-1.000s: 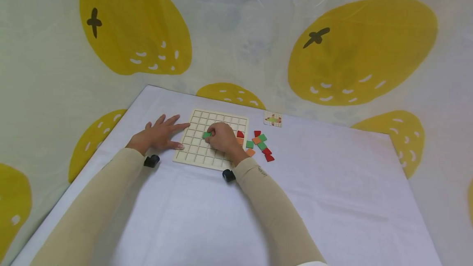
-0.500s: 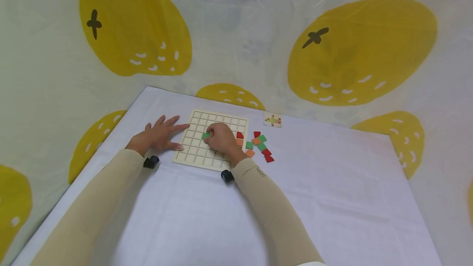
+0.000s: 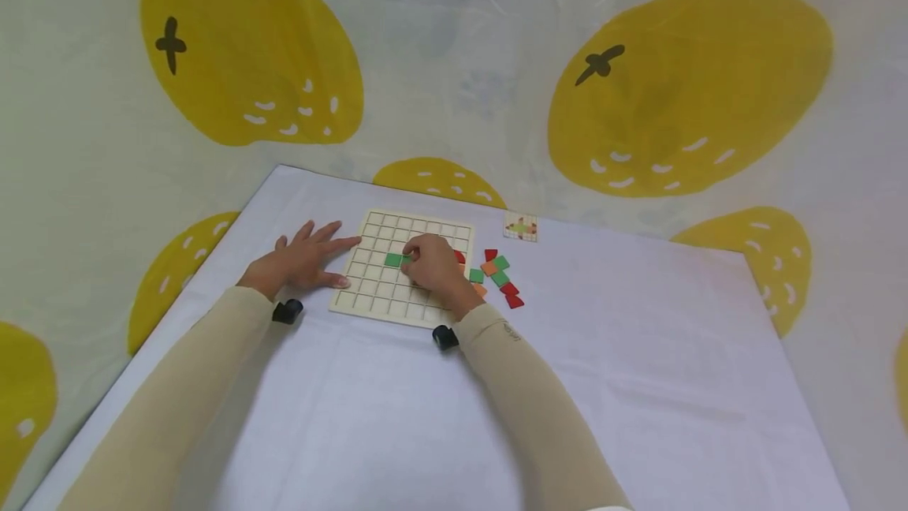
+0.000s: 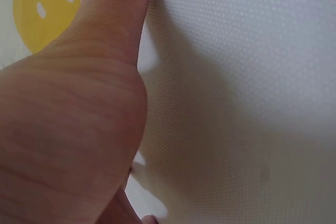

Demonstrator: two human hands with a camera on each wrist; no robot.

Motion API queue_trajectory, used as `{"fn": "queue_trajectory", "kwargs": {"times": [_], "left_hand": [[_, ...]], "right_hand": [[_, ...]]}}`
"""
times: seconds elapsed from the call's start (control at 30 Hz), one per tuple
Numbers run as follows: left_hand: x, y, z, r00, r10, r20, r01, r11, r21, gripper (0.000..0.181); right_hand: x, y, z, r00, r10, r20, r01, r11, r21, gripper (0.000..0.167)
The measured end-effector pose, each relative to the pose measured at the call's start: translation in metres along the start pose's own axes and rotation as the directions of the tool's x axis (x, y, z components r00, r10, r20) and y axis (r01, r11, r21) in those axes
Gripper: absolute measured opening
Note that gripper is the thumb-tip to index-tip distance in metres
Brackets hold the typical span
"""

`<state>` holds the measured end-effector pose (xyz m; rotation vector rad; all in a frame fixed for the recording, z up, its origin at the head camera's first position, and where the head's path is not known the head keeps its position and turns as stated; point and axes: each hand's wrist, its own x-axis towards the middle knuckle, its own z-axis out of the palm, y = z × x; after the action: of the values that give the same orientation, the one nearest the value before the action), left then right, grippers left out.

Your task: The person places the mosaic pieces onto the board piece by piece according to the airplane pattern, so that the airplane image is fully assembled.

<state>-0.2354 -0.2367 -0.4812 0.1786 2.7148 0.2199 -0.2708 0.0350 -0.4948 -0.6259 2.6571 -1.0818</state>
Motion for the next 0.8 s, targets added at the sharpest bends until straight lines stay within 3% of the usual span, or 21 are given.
{"fn": "queue_trajectory", "kwargs": {"times": [0.2,0.53,0.8], "left_hand": [[0.002,-0.002,0.001,1.0,-0.001,0.003,0.001,1.0,0.003,0.091],[0.002,-0.001,-0.003,1.0,0.006,0.021,-0.006,1.0,-0.004,0.091],[0.003,0.002,-0.006,0.999,-0.01,0.042,0.011,1.0,-0.009,0.091]], "right_hand": [[-0.007,0.007,-0.013,0.999,0.037,-0.016,-0.037,0.998,-0.041,0.019],[-0.022,0.032,-0.04,0.991,0.131,-0.039,-0.131,0.991,-0.001,0.019],[-0.042,0.052,-0.074,0.955,0.297,-0.016,-0.298,0.952,-0.076,0.027]]}}
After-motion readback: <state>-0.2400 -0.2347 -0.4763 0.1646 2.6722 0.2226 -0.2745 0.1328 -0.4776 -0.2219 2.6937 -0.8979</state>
